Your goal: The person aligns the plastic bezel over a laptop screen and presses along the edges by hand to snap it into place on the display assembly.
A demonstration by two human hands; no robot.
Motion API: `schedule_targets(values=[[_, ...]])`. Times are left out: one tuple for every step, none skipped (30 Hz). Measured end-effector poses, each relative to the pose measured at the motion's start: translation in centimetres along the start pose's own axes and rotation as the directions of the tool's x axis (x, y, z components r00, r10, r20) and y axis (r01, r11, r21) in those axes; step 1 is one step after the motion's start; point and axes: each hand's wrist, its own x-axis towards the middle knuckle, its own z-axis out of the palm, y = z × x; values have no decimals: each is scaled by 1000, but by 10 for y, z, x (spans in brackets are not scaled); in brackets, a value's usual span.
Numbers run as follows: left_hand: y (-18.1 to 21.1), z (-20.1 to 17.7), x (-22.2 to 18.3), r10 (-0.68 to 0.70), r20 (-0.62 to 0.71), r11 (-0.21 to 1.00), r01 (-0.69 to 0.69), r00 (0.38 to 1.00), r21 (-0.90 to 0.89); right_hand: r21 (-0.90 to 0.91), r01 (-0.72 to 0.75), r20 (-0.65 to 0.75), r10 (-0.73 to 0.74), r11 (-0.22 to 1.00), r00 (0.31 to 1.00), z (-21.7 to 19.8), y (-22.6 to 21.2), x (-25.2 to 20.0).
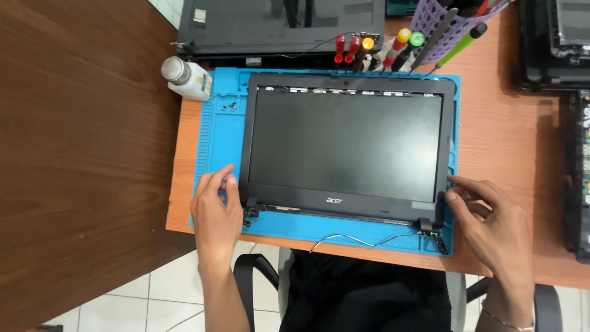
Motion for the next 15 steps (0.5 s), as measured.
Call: schedule_targets(values=[[-2,2,2,-6,24,1000,6,1000,1,-3,9,-3,-9,1000,1000,0,1,0],[-4,5,4,15,23,1000,-15,1000,-21,-5,18,-7,-18,1000,1000,0,2,0],[-6,6,4,35,18,999,-34,999,-41,-6,30,-7,-30,1000,1000,0,2,1],[-8,7,5,54,12,997,-54,998,-61,-11,28,-13,-29,1000,1000,0,2,1],[-10,8,5,46,19,997,-45,999,-66,-17,27,-16,-27,999,1000,1,3,1],[-12,9,6,38,26,997,-36,999,-71,-23,26,-18,-26,999,999,1,4,0],[-14,10,7,30,33,997,-27,999,-76,-2,22,-19,-22,1000,1000,2,6,0],[-17,9,8,58,24,994,-55,998,-99,20,19,-21,-19,1000,1000,3,8,1],[-19,9,11,89,15,989,-86,996,-124,40,16,-26,-15,999,1000,3,11,2],[-20,8,13,119,5,982,-117,993,-148,84,21,-24,-19,996,1000,4,14,3],[-22,7,16,113,15,980,-109,994,-166,127,24,-20,-21,992,1000,5,17,4],[-24,6,18,107,25,978,-100,994,-183,170,27,-16,-24,985,1000,6,20,5],[-25,4,21,98,37,976,-89,994,-198,163,27,-23,-23,986,999,6,23,5],[-27,2,23,90,60,977,-77,994,-201,156,27,-29,-22,987,999,7,25,5],[-28,1,25,87,81,977,-68,993,-204,151,29,-39,-24,988,999,8,26,6]])
